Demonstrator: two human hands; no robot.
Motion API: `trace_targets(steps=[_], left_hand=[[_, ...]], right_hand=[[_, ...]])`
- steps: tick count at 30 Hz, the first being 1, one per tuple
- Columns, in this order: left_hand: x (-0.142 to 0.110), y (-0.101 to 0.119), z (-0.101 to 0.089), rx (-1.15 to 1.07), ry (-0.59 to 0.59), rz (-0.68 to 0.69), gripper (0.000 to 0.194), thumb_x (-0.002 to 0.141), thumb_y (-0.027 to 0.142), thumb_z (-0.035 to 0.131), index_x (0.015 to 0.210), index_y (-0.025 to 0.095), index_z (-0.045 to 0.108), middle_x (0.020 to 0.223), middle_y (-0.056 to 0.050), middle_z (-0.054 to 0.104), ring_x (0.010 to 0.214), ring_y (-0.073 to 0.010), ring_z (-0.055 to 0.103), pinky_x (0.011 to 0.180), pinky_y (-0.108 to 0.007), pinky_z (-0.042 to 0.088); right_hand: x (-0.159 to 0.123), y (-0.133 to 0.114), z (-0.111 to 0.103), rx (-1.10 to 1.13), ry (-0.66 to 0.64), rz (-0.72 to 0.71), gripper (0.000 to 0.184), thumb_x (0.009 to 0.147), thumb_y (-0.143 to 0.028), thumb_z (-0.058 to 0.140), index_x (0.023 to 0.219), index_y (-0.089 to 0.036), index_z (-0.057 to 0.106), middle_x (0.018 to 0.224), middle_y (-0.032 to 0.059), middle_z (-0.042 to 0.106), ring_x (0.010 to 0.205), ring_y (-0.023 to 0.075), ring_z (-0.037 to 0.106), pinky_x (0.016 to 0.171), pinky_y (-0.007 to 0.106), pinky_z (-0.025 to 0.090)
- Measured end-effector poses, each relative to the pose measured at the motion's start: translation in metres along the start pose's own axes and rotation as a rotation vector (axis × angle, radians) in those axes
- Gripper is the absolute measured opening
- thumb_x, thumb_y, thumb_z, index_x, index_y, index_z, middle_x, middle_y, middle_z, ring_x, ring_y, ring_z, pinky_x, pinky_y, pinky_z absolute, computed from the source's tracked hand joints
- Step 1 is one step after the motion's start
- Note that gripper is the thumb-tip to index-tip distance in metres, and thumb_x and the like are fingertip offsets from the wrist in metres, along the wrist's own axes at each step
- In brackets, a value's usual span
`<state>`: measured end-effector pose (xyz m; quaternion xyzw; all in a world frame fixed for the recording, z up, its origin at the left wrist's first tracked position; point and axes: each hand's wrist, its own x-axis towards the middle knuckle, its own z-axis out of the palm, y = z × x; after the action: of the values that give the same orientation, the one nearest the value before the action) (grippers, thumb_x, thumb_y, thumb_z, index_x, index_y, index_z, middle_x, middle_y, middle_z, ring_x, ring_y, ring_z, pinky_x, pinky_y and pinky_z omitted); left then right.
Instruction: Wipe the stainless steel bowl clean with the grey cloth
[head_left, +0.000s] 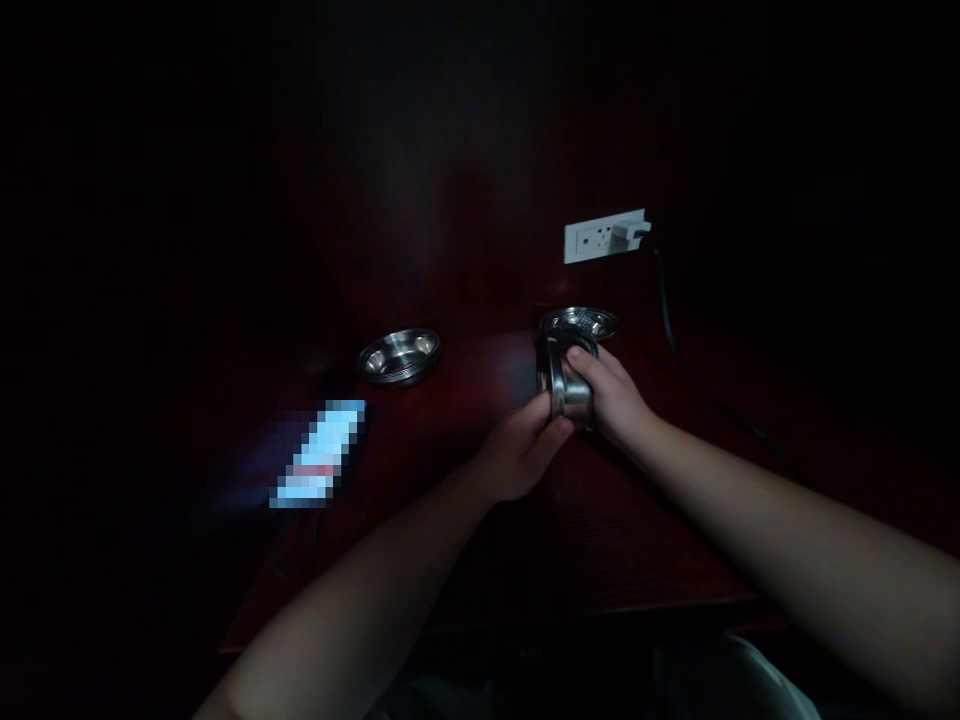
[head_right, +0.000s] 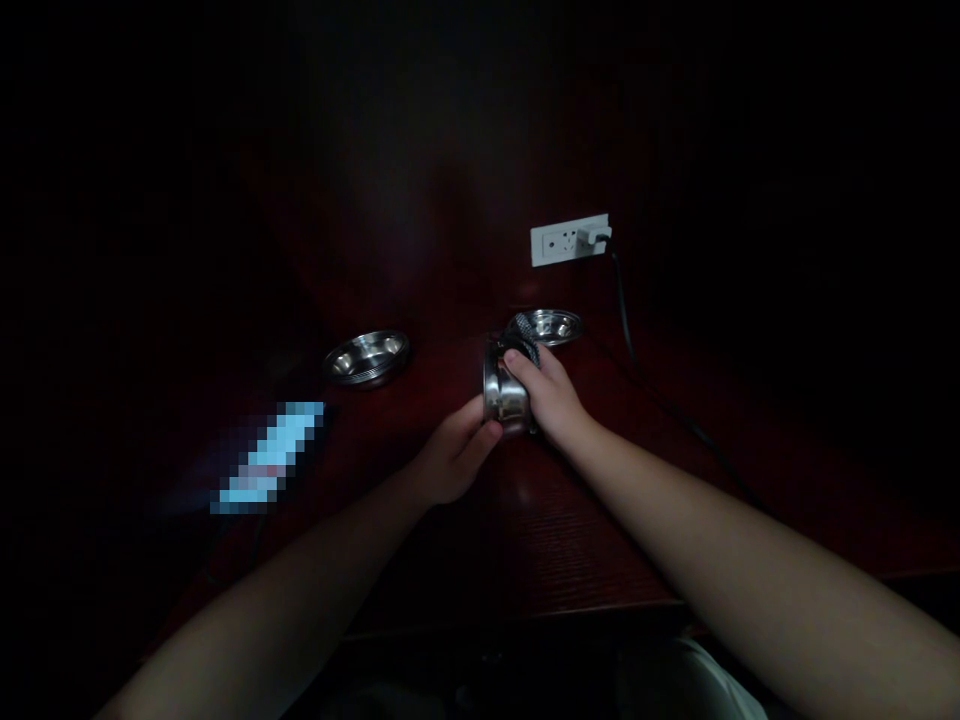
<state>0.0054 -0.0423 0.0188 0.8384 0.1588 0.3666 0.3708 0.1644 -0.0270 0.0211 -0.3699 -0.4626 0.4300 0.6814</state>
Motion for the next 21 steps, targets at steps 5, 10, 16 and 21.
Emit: trace_targets(steps=[5,10,16,21], left_hand=[[0.002,0.005,0.000,0.186,-0.054,0.026,0.043,0.090,0.038,0.054,0.125,0.015,0.050,0.122,-0.015,0.061,0.112,-0.0266,0.057,0.099,-0.046,0.046],[0.003,0.009,-0.004,0.267,-0.097,0.130,0.039,0.096,0.037,0.040,0.127,0.016,0.051,0.136,-0.016,0.054,0.125,-0.0264,0.051,0.106,-0.048,0.041],[-0.002,0.011,-0.004,0.306,-0.064,0.080,0.034,0.098,0.036,0.037,0.117,0.014,0.055,0.124,-0.015,0.061,0.117,-0.0248,0.057,0.099,-0.044,0.048],[-0.004,0.014,-0.003,0.326,-0.047,0.030,0.037,0.098,0.039,0.035,0.114,0.014,0.056,0.117,-0.014,0.063,0.106,-0.0244,0.061,0.095,-0.043,0.049]], right_hand=[[-0.008,-0.005,0.011,0.136,0.027,0.067,0.038,0.075,-0.059,0.067,0.082,-0.022,0.061,0.076,0.0003,0.066,0.070,0.0178,0.062,0.066,0.032,0.051],[-0.010,-0.006,0.013,0.130,0.053,0.005,0.040,0.077,-0.061,0.063,0.086,-0.022,0.064,0.089,0.0033,0.070,0.086,0.0218,0.066,0.081,0.038,0.054],[-0.009,-0.007,0.007,-0.111,0.071,-0.161,0.046,0.081,-0.066,0.055,0.090,-0.023,0.066,0.090,0.0037,0.071,0.086,0.0227,0.066,0.080,0.039,0.054],[-0.015,-0.018,0.005,-0.352,-0.017,-0.415,0.049,0.091,-0.061,0.045,0.105,-0.022,0.069,0.105,0.0072,0.072,0.102,0.0271,0.065,0.094,0.044,0.050]])
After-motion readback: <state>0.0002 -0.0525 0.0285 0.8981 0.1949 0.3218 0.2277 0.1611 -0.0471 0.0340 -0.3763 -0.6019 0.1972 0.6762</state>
